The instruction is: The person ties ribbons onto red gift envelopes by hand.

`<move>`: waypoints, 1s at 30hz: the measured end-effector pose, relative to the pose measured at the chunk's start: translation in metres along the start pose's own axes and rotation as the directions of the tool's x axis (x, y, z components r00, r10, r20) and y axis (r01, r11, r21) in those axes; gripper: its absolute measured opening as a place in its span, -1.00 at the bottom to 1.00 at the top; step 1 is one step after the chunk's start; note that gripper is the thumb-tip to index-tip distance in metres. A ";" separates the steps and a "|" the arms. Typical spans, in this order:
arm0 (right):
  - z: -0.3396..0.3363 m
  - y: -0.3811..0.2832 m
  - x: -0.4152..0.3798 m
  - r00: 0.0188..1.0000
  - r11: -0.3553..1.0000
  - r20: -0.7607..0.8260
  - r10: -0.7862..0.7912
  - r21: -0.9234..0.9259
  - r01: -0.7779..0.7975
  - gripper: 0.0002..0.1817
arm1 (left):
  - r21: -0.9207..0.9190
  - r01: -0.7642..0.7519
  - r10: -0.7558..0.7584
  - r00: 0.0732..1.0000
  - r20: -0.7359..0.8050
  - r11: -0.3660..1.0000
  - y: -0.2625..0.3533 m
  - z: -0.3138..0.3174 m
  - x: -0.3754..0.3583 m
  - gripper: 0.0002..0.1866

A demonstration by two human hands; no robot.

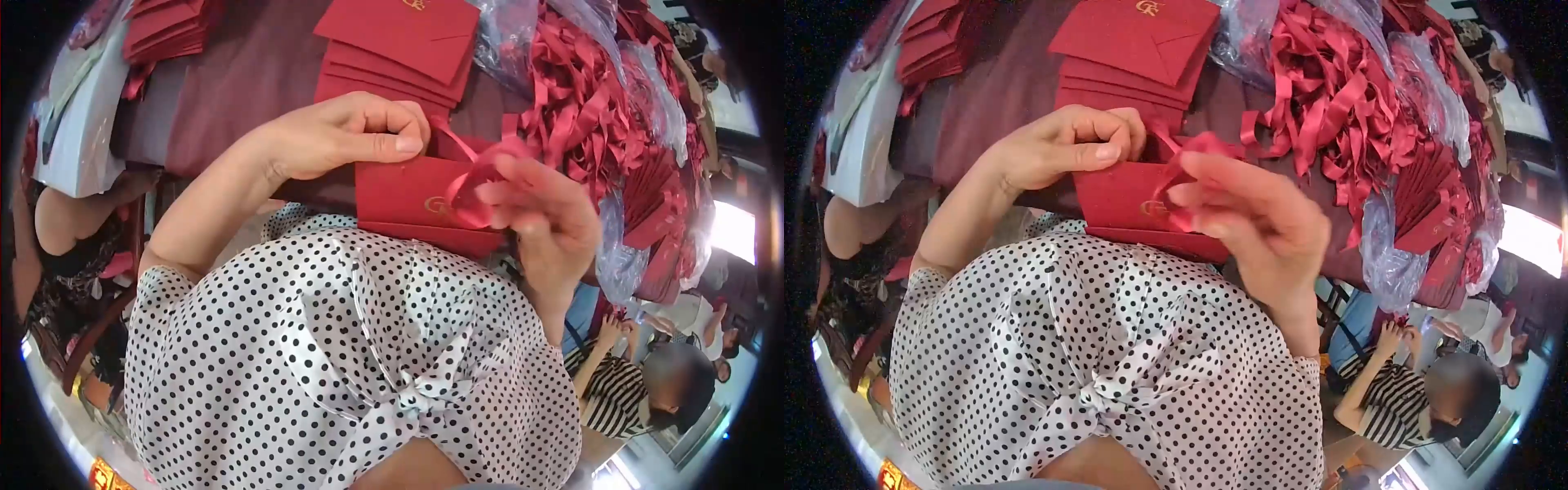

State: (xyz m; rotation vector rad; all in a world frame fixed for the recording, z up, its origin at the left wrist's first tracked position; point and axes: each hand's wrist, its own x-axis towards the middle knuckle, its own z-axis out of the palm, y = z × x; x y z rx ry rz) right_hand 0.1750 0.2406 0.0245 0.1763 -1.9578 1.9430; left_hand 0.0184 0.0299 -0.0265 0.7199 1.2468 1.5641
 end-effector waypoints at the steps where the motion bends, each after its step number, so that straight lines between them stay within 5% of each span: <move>1: 0.008 -0.001 0.004 0.996 0.996 0.004 0.086 -0.020 -0.086 -0.73 | -0.001 0.001 -0.001 1.000 -0.007 1.000 0.002 -0.002 0.002 -0.68; 4: 0.022 0.006 0.004 0.973 0.976 0.118 0.200 0.066 -0.209 -0.68 | 0.092 -0.174 0.163 0.980 0.113 0.980 0.007 -0.011 -0.001 -0.73; 5: 0.023 0.002 0.005 0.976 0.979 0.126 0.177 -0.121 -0.162 -0.72 | 0.175 -0.235 0.204 0.962 0.183 0.956 0.008 -0.016 -0.002 -0.74; 7: 0.005 0.004 0.013 0.931 0.776 0.315 -0.183 -0.536 0.334 -0.72 | 0.248 -0.298 0.236 0.939 0.251 0.922 0.006 -0.020 -0.004 -0.76; 8: 0.002 0.004 0.011 0.924 0.666 0.209 -0.319 -0.645 0.376 -0.82 | 0.224 -0.242 0.194 0.957 0.215 0.944 0.004 -0.021 -0.004 -0.78; 10: -0.017 -0.011 -0.001 0.902 0.496 -0.086 -0.423 -0.855 0.152 -0.90 | 0.195 -0.189 0.154 0.971 0.181 0.962 0.001 -0.020 -0.005 -0.80; 12: -0.026 -0.024 0.009 0.702 0.321 -0.052 -0.710 -0.912 0.257 -0.84 | 0.166 -0.165 0.147 0.983 0.112 0.972 -0.002 -0.015 -0.005 -0.82; 13: -0.025 -0.026 0.012 0.702 0.315 -0.049 -0.710 -0.914 0.255 -0.84 | 0.162 -0.168 0.150 0.982 0.117 0.972 -0.001 -0.013 -0.006 -0.82; 15: -0.015 -0.028 0.016 0.605 0.493 -0.112 -0.788 -0.702 0.513 -0.78 | 0.146 -0.047 0.042 0.999 0.034 0.988 0.002 -0.006 -0.005 -0.81; 16: -0.007 -0.027 0.016 0.670 0.528 -0.006 -0.742 -0.621 0.579 -0.71 | 0.142 -0.051 0.045 0.998 0.048 0.989 0.000 -0.004 -0.003 -0.81; 17: -0.003 -0.019 0.009 0.816 0.706 0.115 -0.567 -0.443 0.553 -0.72 | 0.159 -0.032 0.033 0.999 -0.007 0.987 -0.002 -0.001 -0.001 -0.81; 18: 0.006 -0.020 0.011 0.890 0.743 0.262 -0.374 -0.489 0.457 -0.72 | 0.174 -0.009 0.020 0.998 -0.062 0.985 -0.003 0.002 0.001 -0.80; 20: 0.031 0.006 0.012 0.947 0.744 0.231 -0.222 -0.588 0.318 -0.82 | 0.164 -0.020 0.025 0.999 -0.027 0.986 -0.003 0.006 0.004 -0.81; 23: 0.042 0.036 0.011 0.987 0.850 0.109 -0.115 -0.503 0.154 -0.85 | 0.220 -0.038 0.052 0.997 -0.056 0.975 -0.002 0.005 0.003 -0.81; 30: 0.044 0.040 0.016 0.952 0.720 0.231 -0.203 -0.624 0.305 -0.84 | 0.180 -0.129 0.137 0.990 -0.033 0.975 -0.008 0.004 0.003 -0.79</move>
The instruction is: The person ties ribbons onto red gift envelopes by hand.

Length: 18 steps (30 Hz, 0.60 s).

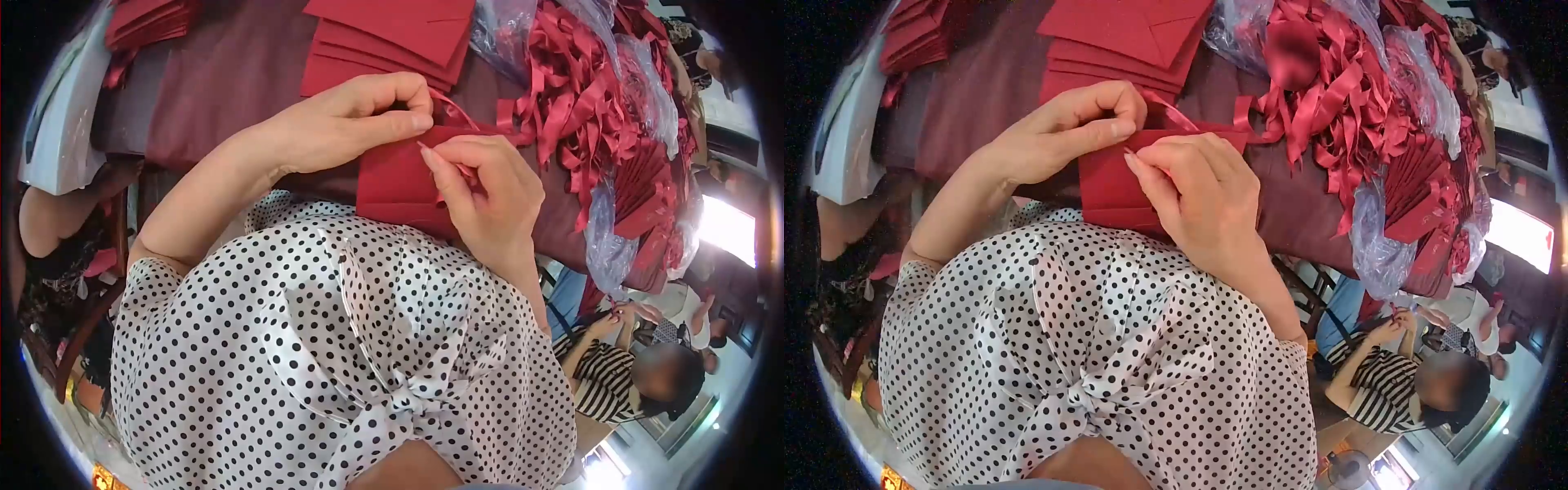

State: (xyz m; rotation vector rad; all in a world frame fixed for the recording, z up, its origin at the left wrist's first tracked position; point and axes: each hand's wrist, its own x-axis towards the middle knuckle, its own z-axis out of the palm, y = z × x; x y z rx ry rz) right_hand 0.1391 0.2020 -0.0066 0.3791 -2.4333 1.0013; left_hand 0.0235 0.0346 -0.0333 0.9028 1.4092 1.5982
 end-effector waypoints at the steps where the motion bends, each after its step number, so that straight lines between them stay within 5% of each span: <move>1: 0.000 -0.001 0.001 1.000 0.999 0.005 -0.004 -0.034 0.004 -0.83 | -0.014 -0.034 0.034 0.999 -0.002 0.999 -0.001 0.000 0.000 -0.80; 5: 0.003 -0.004 0.004 0.994 0.981 -0.028 -0.106 -0.165 0.100 -0.82 | 0.207 -0.149 0.162 0.986 -0.049 0.967 0.001 0.004 0.000 -0.83; 7: 0.005 -0.004 0.005 0.987 0.967 -0.033 -0.158 -0.208 0.148 -0.80 | 0.486 -0.269 0.360 0.927 -0.102 0.831 0.004 0.008 -0.001 -0.84; 12: 0.008 0.001 0.007 0.963 0.914 0.032 -0.266 -0.308 0.263 -0.77 | 0.542 -0.253 0.393 0.906 -0.158 0.801 0.006 0.016 -0.012 -0.86; 14: 0.005 0.002 0.010 0.969 0.964 0.099 -0.228 -0.121 0.239 -0.75 | 0.518 -0.257 0.365 0.924 -0.117 0.816 0.011 0.011 -0.018 -0.84; 18: -0.001 -0.012 0.016 0.991 0.990 0.066 -0.118 -0.064 0.122 -0.73 | 0.349 -0.184 0.205 0.979 -0.023 0.919 0.034 -0.005 -0.024 -0.75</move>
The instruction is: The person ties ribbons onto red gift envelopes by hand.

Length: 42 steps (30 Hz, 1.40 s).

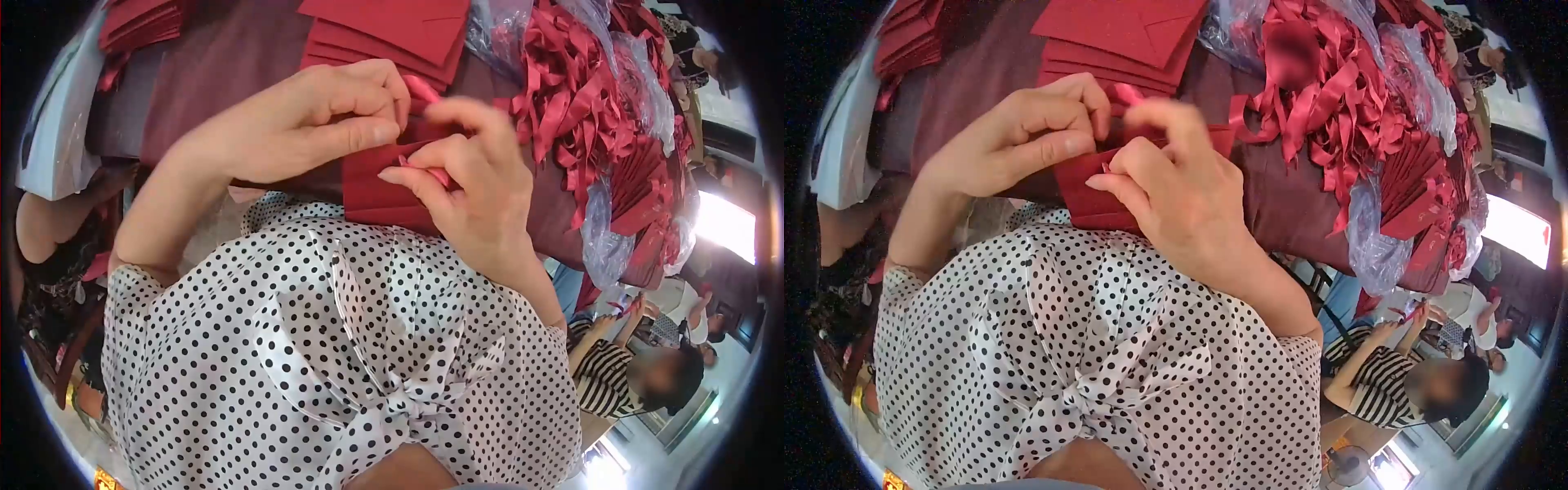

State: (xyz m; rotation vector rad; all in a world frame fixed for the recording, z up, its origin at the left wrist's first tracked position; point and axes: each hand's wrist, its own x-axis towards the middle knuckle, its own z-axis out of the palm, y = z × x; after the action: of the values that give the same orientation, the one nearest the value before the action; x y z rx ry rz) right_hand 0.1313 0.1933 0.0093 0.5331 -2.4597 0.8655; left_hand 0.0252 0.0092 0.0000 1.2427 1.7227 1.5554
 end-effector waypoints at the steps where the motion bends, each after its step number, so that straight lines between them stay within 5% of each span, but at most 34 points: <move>1: 0.001 -0.002 0.001 0.999 0.999 0.009 0.051 -0.013 -0.051 -0.73 | -0.059 0.044 -0.039 0.995 0.090 0.997 0.000 -0.005 0.002 -0.75; 7: 0.009 0.003 -0.005 0.999 0.999 0.002 0.037 -0.017 -0.037 -0.73 | 0.069 0.127 -0.144 0.918 0.370 0.989 0.003 -0.033 0.032 -0.86; 9: 0.003 0.000 -0.006 0.999 0.998 -0.004 0.048 -0.047 -0.048 -0.71 | -0.045 0.316 -0.263 0.854 0.448 0.948 0.007 -0.030 0.041 -0.90; 11: 0.003 0.000 -0.006 0.997 0.997 -0.004 0.075 -0.035 -0.075 -0.71 | -0.145 0.283 -0.200 0.887 0.417 0.948 0.003 -0.028 0.046 -0.90; 13: 0.002 0.000 -0.008 0.998 0.997 0.001 0.068 -0.045 -0.068 -0.70 | 0.143 0.126 -0.186 0.807 0.560 0.982 0.012 -0.030 0.057 -0.88; 14: 0.002 0.000 -0.008 0.998 0.997 0.002 0.064 -0.051 -0.064 -0.70 | 0.143 0.120 -0.180 0.810 0.559 0.983 0.018 -0.030 0.060 -0.88; 16: 0.003 0.001 -0.010 0.998 0.998 -0.004 0.064 0.022 -0.064 -0.70 | 0.395 -0.118 -0.149 0.799 0.583 0.911 0.029 -0.026 0.062 -0.87; 18: 0.000 0.004 -0.012 0.999 0.999 0.038 0.038 0.027 -0.039 -0.64 | 0.352 -0.256 -0.009 0.797 0.605 0.900 0.023 -0.020 0.063 -0.89; 19: -0.005 0.000 -0.011 0.985 0.986 0.086 0.147 0.067 -0.153 -0.62 | 0.310 -0.385 0.122 0.775 0.620 0.869 0.024 -0.018 0.064 -0.89; 21: -0.025 -0.015 -0.006 0.879 0.902 0.247 0.409 0.037 -0.430 -0.49 | 0.383 -0.404 0.090 0.777 0.623 0.831 0.025 -0.024 0.066 -0.89; 23: -0.035 -0.021 0.000 0.907 0.935 0.236 0.349 -0.021 -0.354 -0.49 | 0.427 -0.613 0.379 0.769 0.515 0.665 0.019 -0.036 0.070 -0.89; 24: -0.038 -0.022 0.001 0.930 0.958 0.233 0.286 -0.080 -0.275 -0.49 | 0.594 -0.564 0.346 0.824 0.449 0.573 0.028 -0.050 0.074 -0.86; 25: -0.040 -0.022 -0.003 0.914 0.970 0.324 0.243 -0.092 -0.225 -0.52 | 0.539 -0.435 0.358 0.900 0.248 0.721 0.026 -0.056 0.075 -0.86; 27: -0.040 -0.024 -0.005 0.934 0.975 0.280 0.221 -0.073 -0.209 -0.55 | 0.592 -0.257 0.225 0.966 0.128 0.764 0.040 -0.077 0.077 -0.92; 31: -0.038 -0.026 -0.009 0.955 0.977 0.204 0.214 -0.037 -0.211 -0.57 | 0.653 -0.304 0.412 0.911 -0.013 0.694 -0.024 -0.040 0.068 -0.89; 34: -0.038 -0.023 -0.010 0.970 0.984 0.171 0.172 -0.083 -0.160 -0.58 | 0.585 -0.122 0.260 0.953 -0.158 0.802 -0.028 -0.021 0.053 -0.91; 35: -0.040 -0.023 -0.011 0.972 0.983 0.167 0.165 -0.113 -0.148 -0.59 | 0.655 -0.167 0.386 0.900 -0.204 0.737 -0.036 -0.021 0.053 -0.91; 37: -0.042 -0.020 -0.009 0.985 0.982 0.087 0.148 -0.133 -0.135 -0.61 | 0.553 -0.008 0.228 0.915 -0.331 0.833 -0.028 -0.022 0.051 -0.86; 39: -0.042 -0.020 -0.007 0.989 0.980 0.031 0.142 -0.146 -0.136 -0.65 | 0.435 -0.001 0.166 0.925 -0.342 0.901 -0.024 -0.015 0.049 -0.86; 41: -0.034 -0.006 -0.006 0.993 0.991 -0.114 0.041 -0.126 -0.055 -0.68 | -0.256 0.187 -0.251 0.935 -0.249 0.948 -0.016 -0.007 0.045 -0.85; 42: -0.037 -0.001 0.001 0.983 0.996 -0.170 0.063 -0.049 -0.072 -0.68 | -0.235 0.197 -0.250 0.943 -0.220 0.952 -0.020 -0.005 0.040 -0.88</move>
State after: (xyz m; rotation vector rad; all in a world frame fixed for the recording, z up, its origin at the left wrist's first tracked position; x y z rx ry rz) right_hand 0.1425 0.2171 0.0353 0.3441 -2.3506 0.8312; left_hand -0.0029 0.0424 -0.0099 0.7436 1.7250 1.7561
